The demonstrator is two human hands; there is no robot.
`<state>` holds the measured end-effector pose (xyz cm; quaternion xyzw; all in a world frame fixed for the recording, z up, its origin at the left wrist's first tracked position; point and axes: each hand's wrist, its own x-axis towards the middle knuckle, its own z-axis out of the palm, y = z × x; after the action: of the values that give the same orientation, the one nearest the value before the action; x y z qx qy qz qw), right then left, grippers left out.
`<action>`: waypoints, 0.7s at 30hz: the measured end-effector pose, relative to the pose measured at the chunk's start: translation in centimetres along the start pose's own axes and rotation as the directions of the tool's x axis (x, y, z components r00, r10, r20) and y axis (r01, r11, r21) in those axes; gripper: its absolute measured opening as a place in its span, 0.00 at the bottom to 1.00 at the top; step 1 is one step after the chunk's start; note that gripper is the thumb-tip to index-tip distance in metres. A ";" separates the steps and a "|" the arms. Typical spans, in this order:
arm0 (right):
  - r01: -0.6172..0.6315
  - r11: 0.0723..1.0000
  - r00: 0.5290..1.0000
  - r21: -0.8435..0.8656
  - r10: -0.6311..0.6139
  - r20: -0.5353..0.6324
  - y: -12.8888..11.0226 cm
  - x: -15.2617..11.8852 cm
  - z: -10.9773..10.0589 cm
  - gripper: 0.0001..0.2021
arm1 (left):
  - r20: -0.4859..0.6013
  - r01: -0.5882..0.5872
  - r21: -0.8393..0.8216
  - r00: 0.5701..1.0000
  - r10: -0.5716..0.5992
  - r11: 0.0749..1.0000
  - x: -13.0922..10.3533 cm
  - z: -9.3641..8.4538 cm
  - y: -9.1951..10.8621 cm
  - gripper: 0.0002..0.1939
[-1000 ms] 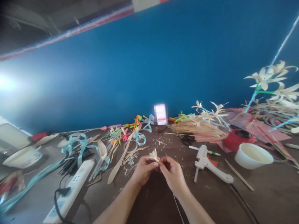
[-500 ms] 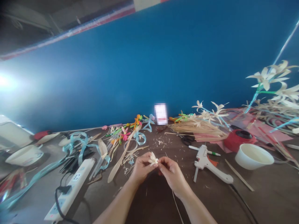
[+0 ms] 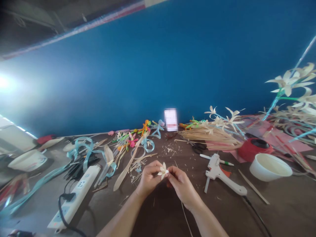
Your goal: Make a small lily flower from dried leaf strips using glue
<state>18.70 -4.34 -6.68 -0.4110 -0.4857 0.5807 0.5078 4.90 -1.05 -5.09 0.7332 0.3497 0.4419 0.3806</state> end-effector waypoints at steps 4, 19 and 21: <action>-0.013 1.000 1.000 -0.004 0.013 0.011 -0.2 -0.1 0.1 0.11 | 0.003 0.003 -0.010 1.000 -0.003 1.000 0.0 0.1 -0.1 0.06; 0.008 0.998 0.985 -0.070 -0.020 -0.169 0.5 0.3 -0.5 0.12 | -0.212 0.093 -0.138 0.970 -0.121 0.986 0.7 -0.3 -0.8 0.08; 0.041 0.997 0.956 -0.060 -0.056 -0.289 0.0 0.1 -1.0 0.12 | -0.340 0.140 -0.246 0.914 -0.221 0.959 1.1 -0.5 -2.0 0.09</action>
<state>19.61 -4.12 -6.87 -0.4931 -0.4312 0.4885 0.5765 4.50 0.92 -6.23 0.5570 0.4306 0.5682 0.4259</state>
